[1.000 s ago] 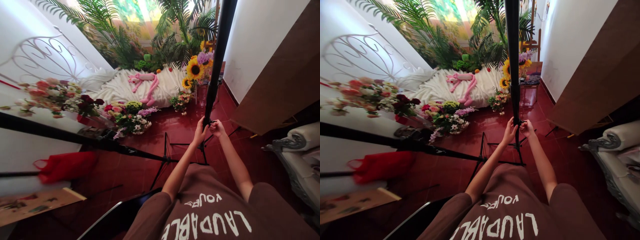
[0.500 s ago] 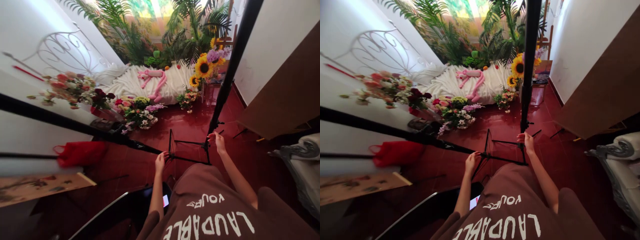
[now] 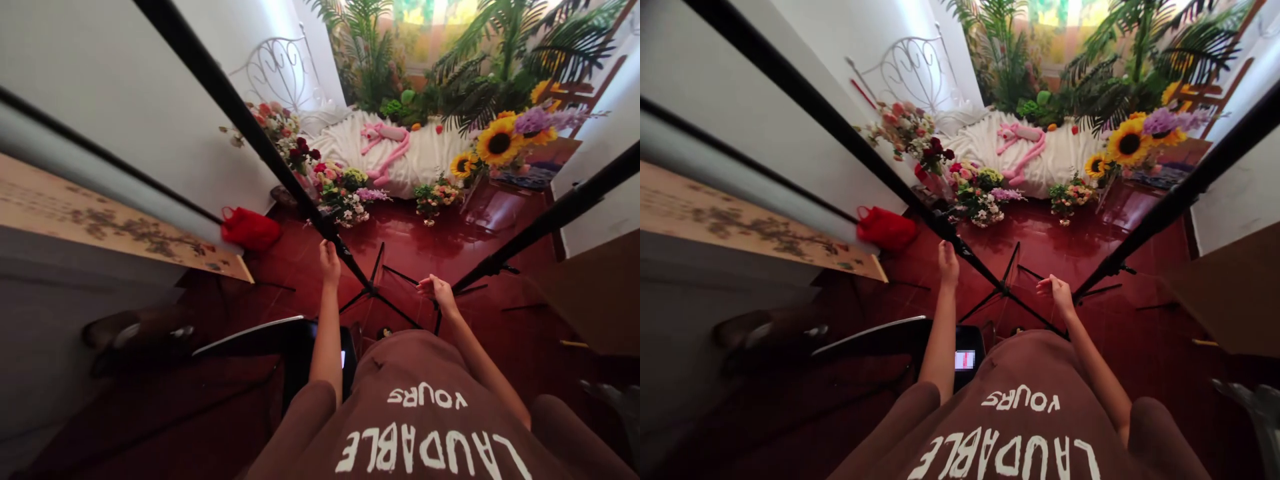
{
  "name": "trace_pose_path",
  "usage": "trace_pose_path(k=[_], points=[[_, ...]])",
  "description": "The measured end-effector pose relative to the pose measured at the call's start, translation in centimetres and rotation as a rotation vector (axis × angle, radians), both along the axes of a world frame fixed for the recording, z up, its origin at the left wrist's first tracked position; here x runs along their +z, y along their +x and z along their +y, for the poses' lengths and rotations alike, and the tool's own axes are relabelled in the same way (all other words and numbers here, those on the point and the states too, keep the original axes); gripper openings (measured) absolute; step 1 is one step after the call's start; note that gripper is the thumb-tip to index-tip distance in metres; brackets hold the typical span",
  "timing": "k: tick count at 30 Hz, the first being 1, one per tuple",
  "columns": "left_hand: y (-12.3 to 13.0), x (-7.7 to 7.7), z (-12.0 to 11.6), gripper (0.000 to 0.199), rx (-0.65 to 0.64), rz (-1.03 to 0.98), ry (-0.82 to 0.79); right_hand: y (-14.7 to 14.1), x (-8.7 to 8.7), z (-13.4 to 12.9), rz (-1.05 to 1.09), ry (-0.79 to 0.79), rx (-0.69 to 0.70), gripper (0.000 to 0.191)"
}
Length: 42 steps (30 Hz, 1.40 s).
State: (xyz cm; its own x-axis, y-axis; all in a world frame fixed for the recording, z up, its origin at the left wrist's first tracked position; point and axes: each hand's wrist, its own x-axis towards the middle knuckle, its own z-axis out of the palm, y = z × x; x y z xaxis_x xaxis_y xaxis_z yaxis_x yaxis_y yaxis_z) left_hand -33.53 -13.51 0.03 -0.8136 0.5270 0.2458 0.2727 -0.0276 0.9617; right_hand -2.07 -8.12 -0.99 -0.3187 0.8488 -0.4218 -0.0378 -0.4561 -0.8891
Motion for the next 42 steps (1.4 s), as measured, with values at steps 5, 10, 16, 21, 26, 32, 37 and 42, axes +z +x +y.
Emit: trace_pose_path(k=[5,10,16,21,26,32,37,42], points=[[-0.1,0.3,0.7,0.057,-0.034,-0.018,0.026,-3.1,0.0,-0.6,-0.02,-0.032,0.137,0.043],[-0.3,0.1,0.7,0.053,-0.036,-0.053,0.063,-6.8,0.6,-1.3,-0.009,-0.05,0.275,0.041],[-0.4,-0.3,0.8,0.054,-0.045,-0.073,0.076,-15.3,3.1,-1.1,0.047,-0.051,0.465,0.042],[-1.0,-1.2,0.9,0.054,-0.032,-0.038,0.045,-21.3,4.6,-0.7,0.076,-0.228,0.561,0.041],[-1.5,-1.5,1.0,0.053,-0.028,-0.016,0.059,-22.6,5.0,-0.7,0.42,-0.453,0.608,0.051],[-1.7,-0.8,0.7,0.049,-0.1,-0.017,0.086,-23.1,4.1,-1.5,0.497,-0.298,0.565,0.051],[-2.2,-0.7,0.3,0.045,-0.174,-0.021,0.116,-22.5,3.4,-0.4,0.241,0.091,0.626,0.037],[-2.4,-0.7,0.2,0.046,-0.202,-0.036,0.099,-21.1,4.7,1.3,-0.074,0.676,0.568,0.029]])
